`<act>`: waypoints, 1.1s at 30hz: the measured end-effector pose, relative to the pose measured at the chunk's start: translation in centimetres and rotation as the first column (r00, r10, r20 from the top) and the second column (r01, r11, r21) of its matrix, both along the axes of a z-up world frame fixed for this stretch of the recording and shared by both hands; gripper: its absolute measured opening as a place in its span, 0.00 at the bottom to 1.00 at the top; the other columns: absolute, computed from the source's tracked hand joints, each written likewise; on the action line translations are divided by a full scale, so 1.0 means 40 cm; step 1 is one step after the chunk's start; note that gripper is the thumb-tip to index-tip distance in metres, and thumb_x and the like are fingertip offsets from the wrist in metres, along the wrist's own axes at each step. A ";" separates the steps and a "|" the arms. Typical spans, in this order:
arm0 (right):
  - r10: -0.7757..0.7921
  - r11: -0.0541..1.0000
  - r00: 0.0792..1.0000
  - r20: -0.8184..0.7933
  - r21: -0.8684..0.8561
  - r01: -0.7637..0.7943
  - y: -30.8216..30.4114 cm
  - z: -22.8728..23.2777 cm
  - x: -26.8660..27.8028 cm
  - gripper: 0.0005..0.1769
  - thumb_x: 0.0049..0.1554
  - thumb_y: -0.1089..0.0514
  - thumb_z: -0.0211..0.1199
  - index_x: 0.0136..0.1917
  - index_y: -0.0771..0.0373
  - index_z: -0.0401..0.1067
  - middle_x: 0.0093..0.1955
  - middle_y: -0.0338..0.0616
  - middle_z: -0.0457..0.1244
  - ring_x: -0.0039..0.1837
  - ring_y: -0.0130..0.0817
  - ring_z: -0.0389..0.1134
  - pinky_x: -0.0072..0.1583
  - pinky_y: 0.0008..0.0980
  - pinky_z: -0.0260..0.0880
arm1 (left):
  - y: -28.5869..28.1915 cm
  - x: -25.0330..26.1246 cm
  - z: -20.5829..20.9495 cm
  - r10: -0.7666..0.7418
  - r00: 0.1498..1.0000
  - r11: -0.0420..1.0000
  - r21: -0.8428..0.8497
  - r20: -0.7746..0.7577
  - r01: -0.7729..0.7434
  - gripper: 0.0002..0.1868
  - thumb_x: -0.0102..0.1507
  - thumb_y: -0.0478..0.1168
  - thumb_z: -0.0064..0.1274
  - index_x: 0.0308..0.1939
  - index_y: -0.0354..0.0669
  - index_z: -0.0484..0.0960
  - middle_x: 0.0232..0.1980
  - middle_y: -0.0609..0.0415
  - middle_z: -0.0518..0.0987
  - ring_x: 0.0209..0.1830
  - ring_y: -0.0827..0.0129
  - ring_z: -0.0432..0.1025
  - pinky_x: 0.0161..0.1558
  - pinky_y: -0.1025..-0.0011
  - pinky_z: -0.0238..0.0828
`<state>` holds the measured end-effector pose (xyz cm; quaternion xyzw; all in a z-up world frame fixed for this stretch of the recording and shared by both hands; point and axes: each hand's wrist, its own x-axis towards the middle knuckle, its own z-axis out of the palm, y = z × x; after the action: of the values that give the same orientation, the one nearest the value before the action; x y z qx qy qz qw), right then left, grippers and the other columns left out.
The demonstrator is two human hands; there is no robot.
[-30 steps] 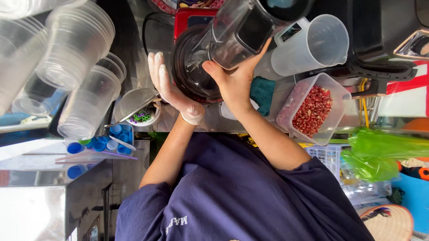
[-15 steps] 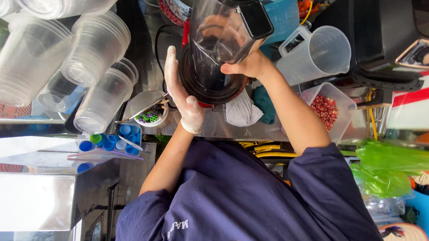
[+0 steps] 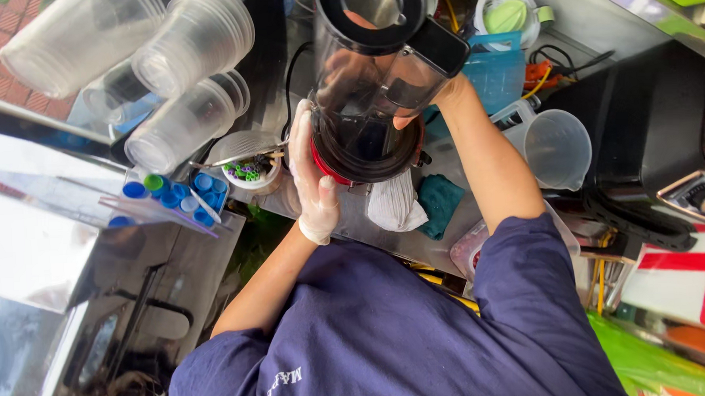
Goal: The person handles chopped pomegranate seeds in a plastic container, then assembles a blender by attaching the blade and jar to the base. They retrieve a metal scoop from a freezer and return to the counter. The scene shows a small food preparation area with stacked cups and a fruit display nearby.
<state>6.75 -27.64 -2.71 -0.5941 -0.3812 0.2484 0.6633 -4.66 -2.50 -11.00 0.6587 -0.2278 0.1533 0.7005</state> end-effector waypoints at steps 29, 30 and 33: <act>-0.792 0.392 0.578 -0.196 0.562 0.728 -0.314 -0.138 -0.132 0.15 0.59 0.59 0.73 0.53 0.61 0.68 0.46 0.30 0.57 0.46 0.21 0.55 0.50 0.26 0.55 | -0.256 0.068 0.221 0.262 0.925 0.755 0.538 0.275 -0.374 0.18 0.71 0.41 0.56 0.65 0.42 0.75 0.58 0.49 0.79 0.60 0.56 0.73 0.60 0.61 0.68; -0.800 0.363 0.559 -0.218 0.566 0.740 -0.316 -0.142 -0.160 0.16 0.61 0.60 0.72 0.56 0.64 0.68 0.47 0.32 0.58 0.48 0.23 0.56 0.51 0.27 0.56 | -0.272 0.068 0.214 0.260 0.945 0.822 0.468 0.197 -0.324 0.16 0.72 0.41 0.57 0.62 0.42 0.78 0.52 0.51 0.81 0.54 0.60 0.76 0.55 0.64 0.71; -0.842 0.289 0.489 -0.228 0.573 0.767 -0.322 -0.145 -0.216 0.29 0.57 0.58 0.72 0.68 0.65 0.65 0.62 0.38 0.62 0.66 0.30 0.61 0.68 0.32 0.59 | -0.296 0.072 0.184 0.278 0.960 0.946 0.177 -0.009 -0.273 0.10 0.71 0.39 0.57 0.54 0.39 0.82 0.39 0.57 0.82 0.36 0.73 0.76 0.42 0.72 0.72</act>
<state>-1.89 -40.52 -8.49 -0.4689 -0.1256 -0.2915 0.8242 -1.77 -14.35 -3.62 0.7451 -0.1342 0.2181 0.6158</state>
